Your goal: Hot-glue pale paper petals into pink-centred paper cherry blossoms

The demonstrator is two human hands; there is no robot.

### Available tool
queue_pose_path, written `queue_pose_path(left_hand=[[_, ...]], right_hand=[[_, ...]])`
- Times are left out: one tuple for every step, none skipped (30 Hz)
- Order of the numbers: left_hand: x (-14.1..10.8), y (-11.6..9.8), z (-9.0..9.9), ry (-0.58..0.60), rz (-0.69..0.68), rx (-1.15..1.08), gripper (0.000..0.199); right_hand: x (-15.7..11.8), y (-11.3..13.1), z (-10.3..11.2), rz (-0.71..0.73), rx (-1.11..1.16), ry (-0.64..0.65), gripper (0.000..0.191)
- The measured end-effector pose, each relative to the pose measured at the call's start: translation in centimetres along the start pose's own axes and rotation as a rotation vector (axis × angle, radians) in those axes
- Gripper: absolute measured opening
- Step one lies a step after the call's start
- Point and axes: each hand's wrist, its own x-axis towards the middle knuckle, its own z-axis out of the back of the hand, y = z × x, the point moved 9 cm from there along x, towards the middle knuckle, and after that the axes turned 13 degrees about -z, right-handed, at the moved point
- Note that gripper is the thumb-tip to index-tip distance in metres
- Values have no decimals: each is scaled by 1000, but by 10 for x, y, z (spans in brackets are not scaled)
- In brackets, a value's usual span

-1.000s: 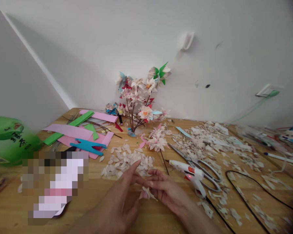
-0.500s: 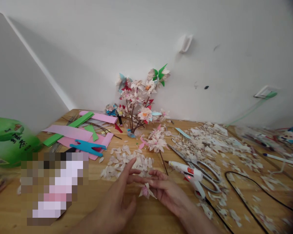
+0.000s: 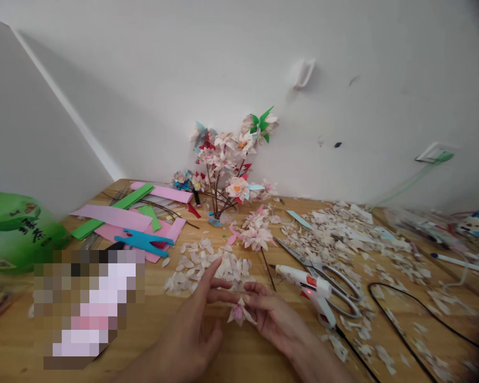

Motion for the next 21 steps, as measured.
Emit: queue_pose_path(left_hand=[[0,0,0,1,-7,7,83],[0,0,0,4,-13,15,83],[0,0,0,6,-15,25,83],[0,0,0,12,-15,35,84],[0,0,0,17,-14,44,84],[0,0,0,21,-15,50,85],[-1,0,-1,26,-17,52,86],[-1,0,-1,29,-19,52,86],[-1,0,-1,26,-23,49,86],[0,-1,0,23,-28,47,86],[0,-2,0,18,-38,47,86],[0,-4,0,18,-52,49,87],[1,-6,0,24,-68,55,88],[1,-8,-1,32,-83,65,88],[1,-10,-1,42,-95,77,88],[1,-11,-2,52,-103,89,89],[1,-12,-2,61,-109,100,89],[0,-14,-3,70,-115,110,90],[0,-15,-3,78,-125,120,91],[0,-16,-4,91,-135,132,92],[-1,-17,-5,105,-146,148,94]], right_hand=[[0,0,1,2,3,-4,34],[0,0,2,4,4,-9,34],[0,0,3,7,5,-14,34],[1,0,3,8,5,-17,34],[1,0,4,8,4,-18,33],[1,0,4,8,3,-18,33],[1,0,4,8,2,-17,33],[1,0,3,8,1,-16,34],[1,0,2,9,-1,-12,34],[0,0,1,11,-5,-3,35],[0,1,-1,15,-8,8,36],[-1,2,-3,21,-13,20,36],[-2,2,-4,29,-21,31,37],[-2,3,-6,37,-34,42,38],[-3,4,-7,47,-49,47,38],[-4,5,-8,59,-67,47,38],[-5,5,-8,72,-89,47,38],[-5,6,-9,84,-113,48,38],[-6,6,-9,96,-134,47,38],[-7,7,-10,106,-150,44,38],[-8,7,-10,114,-163,38,39]])
